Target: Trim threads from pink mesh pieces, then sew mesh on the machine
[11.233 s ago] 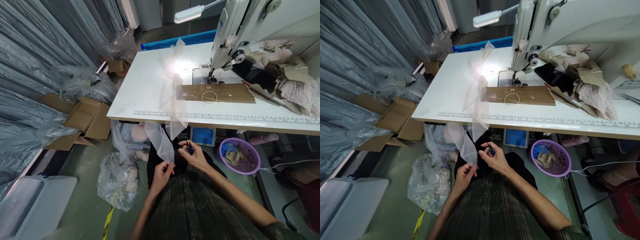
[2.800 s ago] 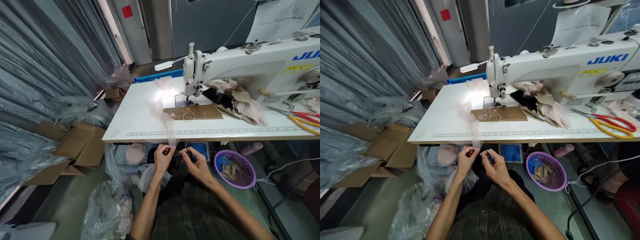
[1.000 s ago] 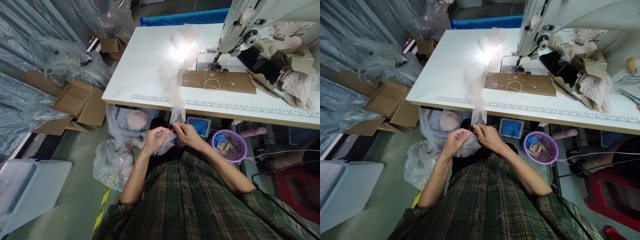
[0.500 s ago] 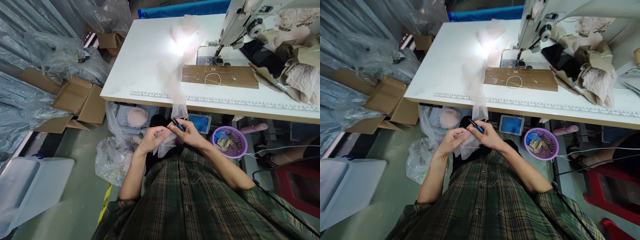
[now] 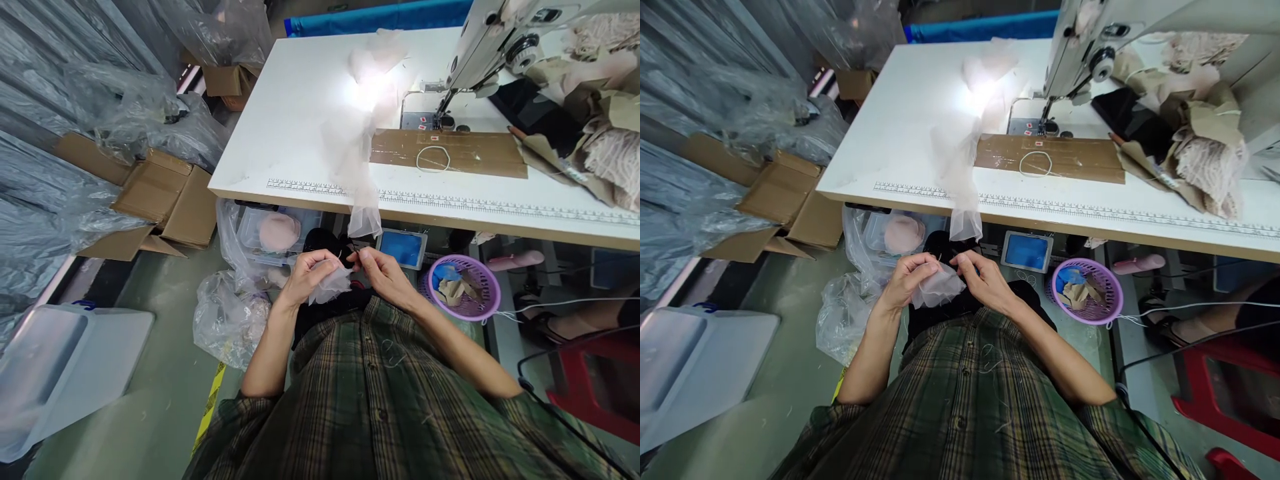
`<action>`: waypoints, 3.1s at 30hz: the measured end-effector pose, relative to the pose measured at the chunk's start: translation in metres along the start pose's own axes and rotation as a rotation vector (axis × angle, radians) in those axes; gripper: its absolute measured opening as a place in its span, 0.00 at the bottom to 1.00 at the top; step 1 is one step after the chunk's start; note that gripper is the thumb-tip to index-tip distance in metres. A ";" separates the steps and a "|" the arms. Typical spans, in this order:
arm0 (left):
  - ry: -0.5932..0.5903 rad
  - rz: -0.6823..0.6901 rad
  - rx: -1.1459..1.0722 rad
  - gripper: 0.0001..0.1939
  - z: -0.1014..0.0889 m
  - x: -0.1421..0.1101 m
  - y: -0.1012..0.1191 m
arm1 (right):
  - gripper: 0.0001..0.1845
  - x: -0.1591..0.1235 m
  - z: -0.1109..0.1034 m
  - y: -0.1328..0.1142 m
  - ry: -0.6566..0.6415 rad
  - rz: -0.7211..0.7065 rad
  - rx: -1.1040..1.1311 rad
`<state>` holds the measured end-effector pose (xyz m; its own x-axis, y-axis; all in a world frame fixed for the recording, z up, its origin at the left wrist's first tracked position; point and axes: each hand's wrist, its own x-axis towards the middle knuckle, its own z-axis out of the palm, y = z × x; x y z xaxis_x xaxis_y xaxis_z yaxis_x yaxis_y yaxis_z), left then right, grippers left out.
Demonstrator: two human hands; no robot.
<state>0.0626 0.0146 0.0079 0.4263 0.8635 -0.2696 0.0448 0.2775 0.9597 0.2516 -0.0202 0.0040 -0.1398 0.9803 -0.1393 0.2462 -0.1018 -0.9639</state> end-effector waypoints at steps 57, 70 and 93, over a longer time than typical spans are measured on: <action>-0.085 0.895 1.050 0.10 0.041 -0.066 0.035 | 0.25 -0.029 -0.007 -0.020 0.056 0.114 0.173; 0.006 0.519 0.694 0.15 0.014 0.015 0.013 | 0.14 -0.032 -0.011 -0.010 0.034 0.022 0.068; 0.013 0.146 0.345 0.12 0.005 0.011 0.000 | 0.28 0.011 -0.013 0.006 -0.053 -0.060 -0.181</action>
<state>0.0719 0.0222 0.0048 0.4394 0.8893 -0.1270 0.2872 -0.0051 0.9579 0.2635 -0.0081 0.0000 -0.2087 0.9729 -0.0994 0.4041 -0.0068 -0.9147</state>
